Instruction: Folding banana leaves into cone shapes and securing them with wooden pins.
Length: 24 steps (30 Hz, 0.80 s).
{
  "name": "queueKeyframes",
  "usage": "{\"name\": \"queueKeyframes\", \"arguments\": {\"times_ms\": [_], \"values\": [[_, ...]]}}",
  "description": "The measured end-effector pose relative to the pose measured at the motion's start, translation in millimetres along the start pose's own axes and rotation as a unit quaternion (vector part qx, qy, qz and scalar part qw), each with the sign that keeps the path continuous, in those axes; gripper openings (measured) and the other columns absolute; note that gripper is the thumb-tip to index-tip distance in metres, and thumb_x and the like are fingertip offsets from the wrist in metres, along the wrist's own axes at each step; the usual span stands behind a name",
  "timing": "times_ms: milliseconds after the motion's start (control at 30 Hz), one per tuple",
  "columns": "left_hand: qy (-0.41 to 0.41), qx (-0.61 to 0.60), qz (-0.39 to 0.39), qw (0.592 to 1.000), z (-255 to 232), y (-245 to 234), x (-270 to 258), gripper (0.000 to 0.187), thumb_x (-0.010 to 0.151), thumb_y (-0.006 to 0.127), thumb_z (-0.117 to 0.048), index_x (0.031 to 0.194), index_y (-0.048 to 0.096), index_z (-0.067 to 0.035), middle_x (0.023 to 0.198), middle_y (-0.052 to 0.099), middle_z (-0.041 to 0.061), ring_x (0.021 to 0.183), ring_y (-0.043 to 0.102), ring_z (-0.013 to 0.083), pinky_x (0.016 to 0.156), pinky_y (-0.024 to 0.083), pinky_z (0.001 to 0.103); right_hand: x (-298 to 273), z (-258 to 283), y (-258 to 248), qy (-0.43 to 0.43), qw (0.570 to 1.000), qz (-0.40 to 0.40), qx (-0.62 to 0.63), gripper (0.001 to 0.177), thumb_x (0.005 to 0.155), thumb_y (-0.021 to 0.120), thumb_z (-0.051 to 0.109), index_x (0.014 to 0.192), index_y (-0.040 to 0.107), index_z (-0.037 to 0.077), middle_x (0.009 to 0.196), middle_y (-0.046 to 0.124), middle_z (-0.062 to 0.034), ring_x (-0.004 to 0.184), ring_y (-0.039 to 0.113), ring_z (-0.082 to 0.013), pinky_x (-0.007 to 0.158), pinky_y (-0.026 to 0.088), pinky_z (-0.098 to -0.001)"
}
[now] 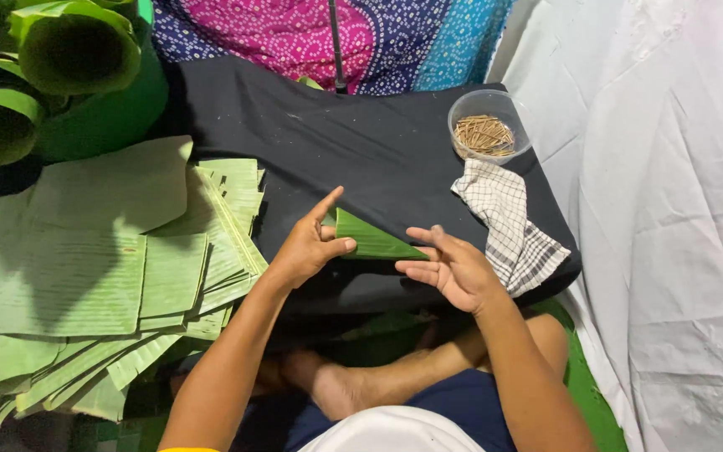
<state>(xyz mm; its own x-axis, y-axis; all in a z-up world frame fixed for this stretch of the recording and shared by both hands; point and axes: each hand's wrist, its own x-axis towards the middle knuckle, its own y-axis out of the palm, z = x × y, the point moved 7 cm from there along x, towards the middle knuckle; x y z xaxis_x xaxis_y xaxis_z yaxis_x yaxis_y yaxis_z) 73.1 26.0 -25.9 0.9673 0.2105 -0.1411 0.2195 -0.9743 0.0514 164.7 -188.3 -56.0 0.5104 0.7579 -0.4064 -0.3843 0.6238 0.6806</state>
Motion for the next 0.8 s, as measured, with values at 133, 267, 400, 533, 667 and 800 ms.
{"name": "queueKeyframes", "arguments": {"times_ms": [133, 267, 400, 533, 667, 800], "values": [[-0.009, -0.005, 0.005, 1.000, -1.8, 7.0, 0.5, 0.096, 0.086, 0.072, 0.005, 0.165, 0.019, -0.013, 0.102, 0.077, 0.015, 0.088, 0.071, 0.0114, 0.082, 0.057, 0.027, 10.3, -10.1, -9.5, -0.033, 0.997, 0.005, -0.070, 0.049, 0.097, 0.063, 0.020, 0.133, 0.057, -0.011, 0.119, 0.069, -0.0230, 0.094, 0.076, -0.0331, 0.079, 0.062, -0.0346], [0.009, -0.022, 0.029, 0.999, 2.0, 6.4, 3.2, 0.097, 0.086, 0.069, 0.007, 0.165, 0.017, -0.012, 0.107, 0.077, 0.016, 0.092, 0.071, 0.0126, 0.084, 0.058, 0.028, 16.0, -14.1, -12.0, -0.061, 0.990, -0.013, -0.124, 0.041, 0.094, 0.067, 0.006, 0.131, 0.063, -0.010, 0.108, 0.070, -0.0212, 0.094, 0.075, -0.0304, 0.084, 0.064, -0.0345], [-0.006, -0.024, 0.021, 0.999, 1.2, 6.5, 1.4, 0.097, 0.085, 0.069, 0.008, 0.164, 0.017, -0.011, 0.109, 0.076, 0.017, 0.095, 0.071, 0.0144, 0.086, 0.058, 0.029, 18.2, -19.5, -14.8, -0.064, 0.991, -0.033, -0.110, 0.039, 0.092, 0.066, 0.001, 0.129, 0.062, -0.011, 0.110, 0.072, -0.0230, 0.094, 0.076, -0.0306, 0.085, 0.064, -0.0342], [-0.021, -0.041, 0.007, 0.999, 12.5, 1.7, 5.8, 0.097, 0.085, 0.070, 0.008, 0.165, 0.018, -0.011, 0.109, 0.076, 0.017, 0.094, 0.071, 0.0146, 0.087, 0.057, 0.029, 17.5, -20.7, -15.5, -0.069, 0.990, -0.040, -0.114, 0.041, 0.092, 0.064, -0.001, 0.131, 0.061, -0.011, 0.111, 0.072, -0.0236, 0.095, 0.076, -0.0299, 0.085, 0.064, -0.0339], [-0.013, -0.073, 0.017, 0.997, 14.3, 1.3, 6.3, 0.098, 0.084, 0.069, 0.008, 0.165, 0.017, -0.011, 0.107, 0.075, 0.015, 0.092, 0.070, 0.0147, 0.085, 0.058, 0.029, 15.2, -19.4, -11.3, -0.070, 0.989, -0.041, -0.121, 0.042, 0.092, 0.063, -0.002, 0.133, 0.060, -0.012, 0.112, 0.071, -0.0243, 0.095, 0.075, -0.0296, 0.085, 0.064, -0.0334], [-0.036, -0.063, 0.003, 0.997, 14.3, 1.2, 5.3, 0.098, 0.083, 0.070, 0.007, 0.165, 0.018, -0.011, 0.105, 0.073, 0.013, 0.090, 0.070, 0.0150, 0.083, 0.058, 0.029, 14.5, -20.1, -11.6, -0.068, 0.989, -0.044, -0.124, 0.041, 0.093, 0.062, -0.003, 0.133, 0.060, -0.011, 0.111, 0.071, -0.0248, 0.096, 0.075, -0.0292, 0.086, 0.064, -0.0332]]}}
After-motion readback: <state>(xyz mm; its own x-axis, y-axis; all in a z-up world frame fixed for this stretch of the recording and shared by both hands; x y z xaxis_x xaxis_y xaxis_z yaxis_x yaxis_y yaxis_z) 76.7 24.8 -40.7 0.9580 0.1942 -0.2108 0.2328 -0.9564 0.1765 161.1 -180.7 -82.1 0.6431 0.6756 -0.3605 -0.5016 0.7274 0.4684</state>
